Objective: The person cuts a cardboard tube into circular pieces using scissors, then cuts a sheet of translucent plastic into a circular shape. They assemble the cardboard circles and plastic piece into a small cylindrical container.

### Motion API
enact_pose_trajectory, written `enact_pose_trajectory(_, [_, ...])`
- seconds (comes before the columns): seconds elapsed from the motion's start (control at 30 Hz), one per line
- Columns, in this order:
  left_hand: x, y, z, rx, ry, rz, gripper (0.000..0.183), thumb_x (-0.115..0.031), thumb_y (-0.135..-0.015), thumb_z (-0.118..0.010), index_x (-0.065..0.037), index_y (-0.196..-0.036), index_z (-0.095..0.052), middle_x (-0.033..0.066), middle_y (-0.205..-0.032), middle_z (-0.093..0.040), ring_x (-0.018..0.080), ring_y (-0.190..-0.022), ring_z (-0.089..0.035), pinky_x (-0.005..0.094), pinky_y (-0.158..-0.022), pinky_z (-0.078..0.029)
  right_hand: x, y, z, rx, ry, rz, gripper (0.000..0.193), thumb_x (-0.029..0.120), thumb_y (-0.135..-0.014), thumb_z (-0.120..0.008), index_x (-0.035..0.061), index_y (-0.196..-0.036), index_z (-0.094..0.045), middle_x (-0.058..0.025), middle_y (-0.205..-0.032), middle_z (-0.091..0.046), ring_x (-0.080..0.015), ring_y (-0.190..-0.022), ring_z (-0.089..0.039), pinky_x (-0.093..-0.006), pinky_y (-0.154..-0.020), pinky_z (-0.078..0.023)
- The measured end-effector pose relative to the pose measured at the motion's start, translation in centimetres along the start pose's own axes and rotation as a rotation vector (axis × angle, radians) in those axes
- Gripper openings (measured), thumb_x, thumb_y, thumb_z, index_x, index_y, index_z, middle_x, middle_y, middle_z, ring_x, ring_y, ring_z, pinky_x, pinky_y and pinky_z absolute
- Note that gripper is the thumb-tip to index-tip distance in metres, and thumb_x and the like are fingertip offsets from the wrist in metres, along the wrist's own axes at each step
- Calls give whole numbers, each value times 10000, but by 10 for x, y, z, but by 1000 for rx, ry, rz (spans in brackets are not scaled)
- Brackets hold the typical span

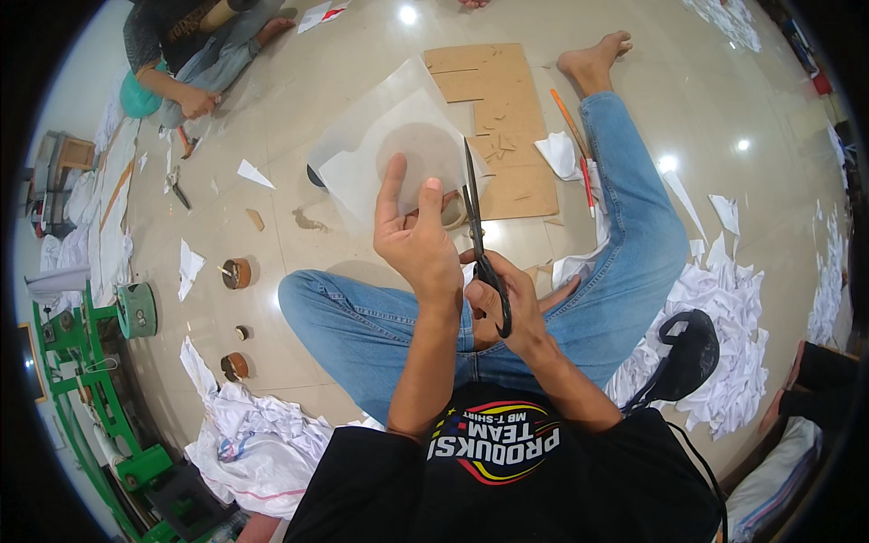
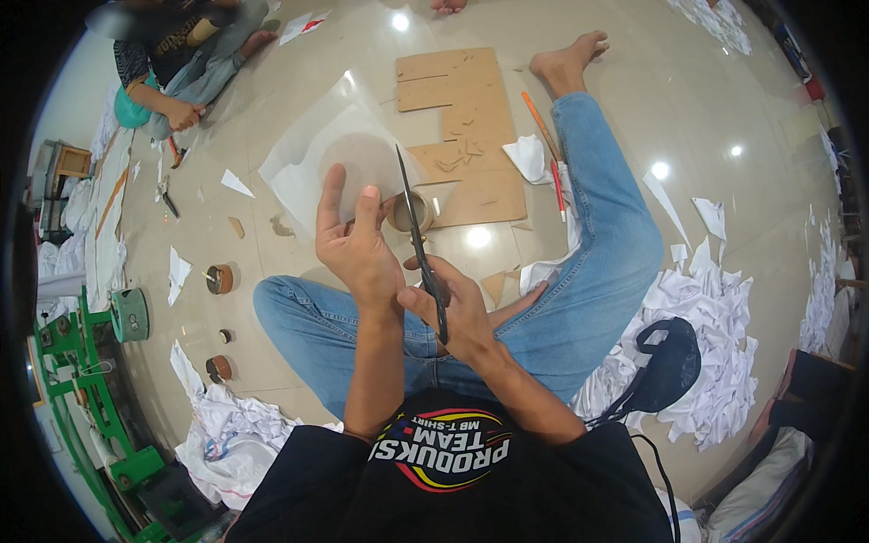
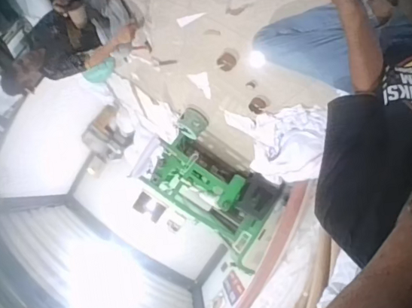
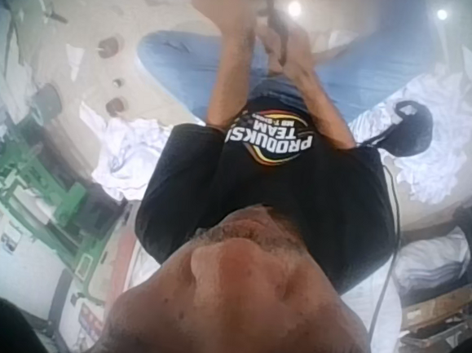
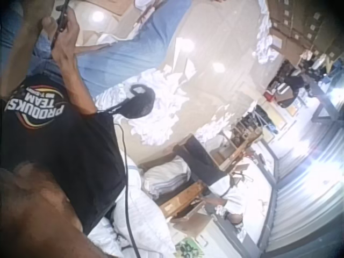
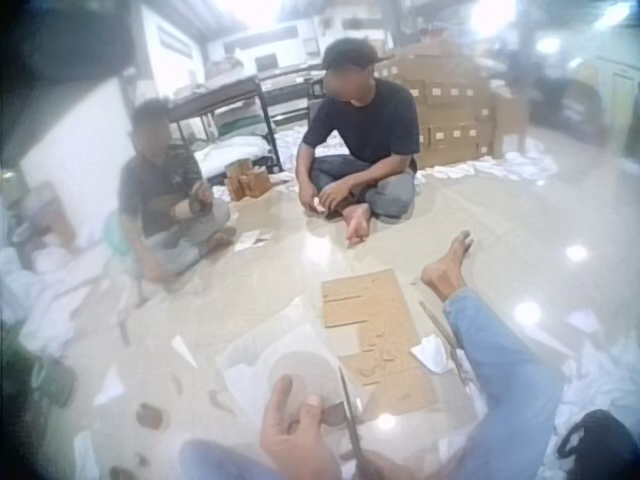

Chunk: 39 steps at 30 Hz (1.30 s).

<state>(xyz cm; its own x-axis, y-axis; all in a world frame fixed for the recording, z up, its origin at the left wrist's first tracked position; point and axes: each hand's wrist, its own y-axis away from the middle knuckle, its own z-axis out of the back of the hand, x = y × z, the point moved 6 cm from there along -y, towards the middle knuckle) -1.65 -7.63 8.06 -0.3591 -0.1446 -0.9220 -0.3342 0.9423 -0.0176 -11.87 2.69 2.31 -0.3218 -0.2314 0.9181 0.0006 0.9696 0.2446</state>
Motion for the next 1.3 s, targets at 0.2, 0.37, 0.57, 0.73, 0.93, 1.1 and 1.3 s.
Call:
enact_pose_trajectory(0.2, [2, 2, 2, -14, -12, -10, 480, 28, -1024, -664, 119, -1477, -533, 208, -1260, -702, 201, -1014, -736, 337, -887, -650, 0, -2, -1, -32, 54, -14, 562, 447, -975, -819, -17, -1251, -661, 88, -721, -461, -50, -668, -411, -237, -615, -316])
enact_pose_trajectory(0.37, [5, 3, 4, -25, -34, 7, 486, 27, -1025, -662, 124, -1481, -526, 207, -1246, -704, 196, -1012, -736, 340, -895, -650, -2, -1, -1, -67, 76, -3, 547, 443, -986, -810, -28, -1230, -672, 80, -714, -478, -52, -665, -419, -238, -602, -318])
enact_pose_trajectory(0.57, [3, 3, 3, -42, -31, 9, 506, 15, -1020, -672, 131, -1487, -517, 216, -1249, -701, 198, -1008, -738, 344, -904, -650, -3, 0, 0, -77, 68, -13, 514, 409, -997, -806, -34, -1223, -679, 69, -681, -506, -43, -622, -432, -240, -558, -320])
enact_pose_trajectory(0.73, [7, 1, 6, -40, -31, 8, 510, 8, -1015, -682, 133, -1482, -521, 210, -1241, -701, 191, -1000, -738, 337, -889, -652, -4, 1, -1, -71, 44, -26, 458, 370, -1012, -795, -32, -1205, -685, 62, -614, -515, -35, -532, -453, -238, -489, -320])
enact_pose_trajectory(0.93, [10, 0, 8, -31, -24, 9, 514, 6, -1012, -687, 133, -1482, -523, 202, -1231, -702, 181, -986, -733, 326, -877, -651, -3, 5, -1, -74, 22, -71, 460, 378, -1012, -794, -31, -1193, -686, 59, -595, -524, -33, -489, -468, -234, -451, -346])
enact_pose_trajectory(1.1, [12, 5, 1, -12, 3, 55, 512, 11, -1013, -682, 132, -1484, -522, 198, -1214, -707, 180, -990, -731, 326, -881, -646, -6, 8, 2, -97, -72, -12, 490, 394, -1010, -794, -35, -1216, -674, 63, -616, -530, -26, -499, -459, -222, -460, -335])
enact_pose_trajectory(1.3, [14, 13, -6, 7, 2, 91, 505, 16, -1016, -674, 133, -1484, -523, 216, -1229, -701, 187, -1005, -734, 326, -888, -640, -1, 5, 11, -113, -98, -11, 509, 405, -1009, -794, -37, -1228, -668, 61, -633, -538, -21, -505, -455, -222, -451, -314])
